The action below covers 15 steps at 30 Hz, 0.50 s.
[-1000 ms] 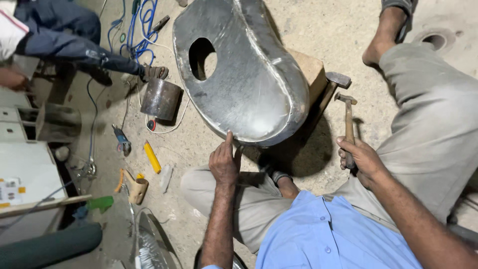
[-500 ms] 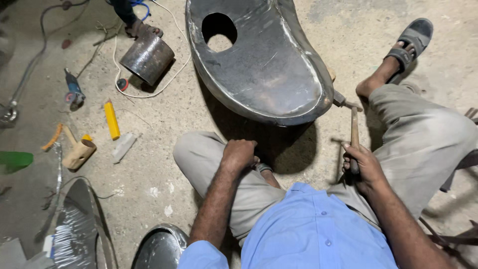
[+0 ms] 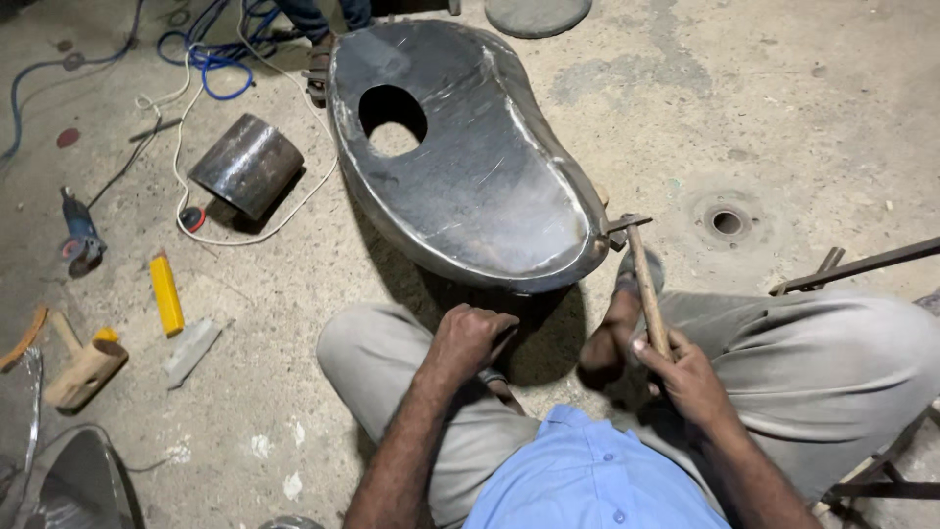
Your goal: The person uses a hammer to repeatedly strike the edges of a large metal part resting on a wooden block. They adjust the part's position and continue hammering along the perimeter to shape it.
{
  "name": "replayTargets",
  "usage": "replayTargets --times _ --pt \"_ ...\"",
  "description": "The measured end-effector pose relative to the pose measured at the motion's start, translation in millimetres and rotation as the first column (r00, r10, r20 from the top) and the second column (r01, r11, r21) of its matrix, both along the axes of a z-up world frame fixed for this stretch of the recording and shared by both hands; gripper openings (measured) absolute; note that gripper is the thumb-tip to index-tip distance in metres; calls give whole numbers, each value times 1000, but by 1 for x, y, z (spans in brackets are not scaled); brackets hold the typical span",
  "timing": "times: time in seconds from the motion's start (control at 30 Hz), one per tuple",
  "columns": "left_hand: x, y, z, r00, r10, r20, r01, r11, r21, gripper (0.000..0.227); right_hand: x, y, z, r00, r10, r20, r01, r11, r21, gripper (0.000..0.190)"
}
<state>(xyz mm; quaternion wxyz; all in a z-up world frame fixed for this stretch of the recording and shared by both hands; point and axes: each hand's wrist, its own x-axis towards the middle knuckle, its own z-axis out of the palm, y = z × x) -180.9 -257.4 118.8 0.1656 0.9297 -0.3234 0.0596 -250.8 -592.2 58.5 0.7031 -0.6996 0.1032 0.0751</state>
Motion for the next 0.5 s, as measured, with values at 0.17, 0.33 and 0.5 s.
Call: replayTargets --times 0.17,0.33,0.5 --pt "12 -1 20 987 60 149 -9 947 -321 26 -1 9 9 996 -63 -61 67 996 56 31" --pt "56 10 21 933 349 94 -325 924 -203 43 37 4 38 998 -62 23 62 998 -2 31" --pt "104 42 -4 619 639 -457 -767 365 -528 76 94 -2 49 983 -138 118 148 985 -86 30"
